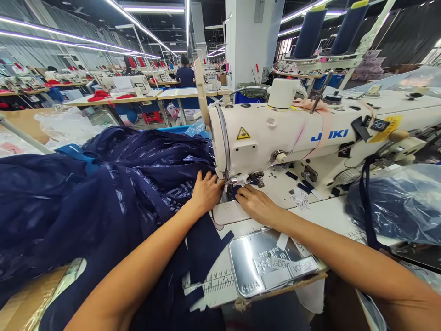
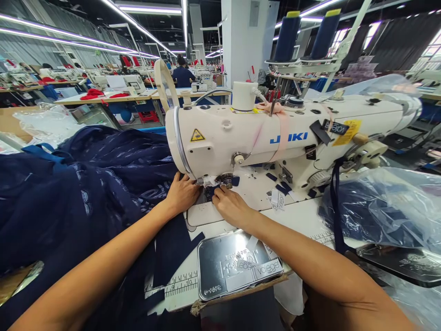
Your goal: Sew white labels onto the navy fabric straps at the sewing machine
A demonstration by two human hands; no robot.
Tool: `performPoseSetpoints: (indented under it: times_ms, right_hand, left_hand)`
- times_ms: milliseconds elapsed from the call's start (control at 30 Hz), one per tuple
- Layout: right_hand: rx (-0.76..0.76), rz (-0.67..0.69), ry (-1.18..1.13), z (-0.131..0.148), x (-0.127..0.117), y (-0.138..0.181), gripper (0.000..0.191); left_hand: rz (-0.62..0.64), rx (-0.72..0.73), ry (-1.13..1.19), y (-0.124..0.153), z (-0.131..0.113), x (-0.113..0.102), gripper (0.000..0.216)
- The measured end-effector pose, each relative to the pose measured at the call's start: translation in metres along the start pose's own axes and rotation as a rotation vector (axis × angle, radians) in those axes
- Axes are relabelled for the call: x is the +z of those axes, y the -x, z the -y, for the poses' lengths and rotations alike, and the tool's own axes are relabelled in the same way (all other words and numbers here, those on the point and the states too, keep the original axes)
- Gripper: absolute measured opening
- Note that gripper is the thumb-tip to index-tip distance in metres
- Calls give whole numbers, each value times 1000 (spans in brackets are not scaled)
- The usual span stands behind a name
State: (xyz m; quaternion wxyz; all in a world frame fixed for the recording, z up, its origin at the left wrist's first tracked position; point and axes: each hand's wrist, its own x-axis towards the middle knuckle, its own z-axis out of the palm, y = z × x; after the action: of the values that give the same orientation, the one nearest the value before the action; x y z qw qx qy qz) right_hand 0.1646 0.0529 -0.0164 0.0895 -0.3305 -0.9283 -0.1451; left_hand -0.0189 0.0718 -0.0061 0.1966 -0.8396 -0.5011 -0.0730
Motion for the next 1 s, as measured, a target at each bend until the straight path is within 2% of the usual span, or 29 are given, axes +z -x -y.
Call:
performPoseSetpoints:
  times_ms: [133,233,300,433,500,533,600,700,800,867,1000]
  right_hand:
    - [5,18,55,-19,-1,4,20]
    - [8,-2,58,-31,1,8,23]
    - [-8,-28,34,-34,4,11,22]
    - [22,-31,13,-30,4,11,26]
    - [41,4,7,-28,1,10,26]
    - [48,25,0,-27,-1,8,26]
    - [52,59,-32,-28,-7,8,25]
    - [44,77,-112,-34,-21,15,21]
    - [5,48,-149,-37,-42,37,16]
    - [-39,52,-167,-35,-57,56,19]
    - [-88,171,-297,-26,-79,88,24]
  left_hand:
    - [66,-10,75,5,-1,-19,23]
    - [90,-16,184,19,4,-49,22]
    - [99,-33,174,36,9,-71,22]
    - [249,162,54,84,7,-93,23]
    - [326,256,8,106,-1,-93,21]
    - [337,282,-33,114,-6,-91,28]
    - [318,317,-125,125,-15,-86,39]
    - [249,360,-173,126,-22,-77,36]
    - [155,372,-119,122,-23,-69,31]
    - [78,369,-64,119,-22,-66,31]
    - [-19,335,195,109,-29,-75,31]
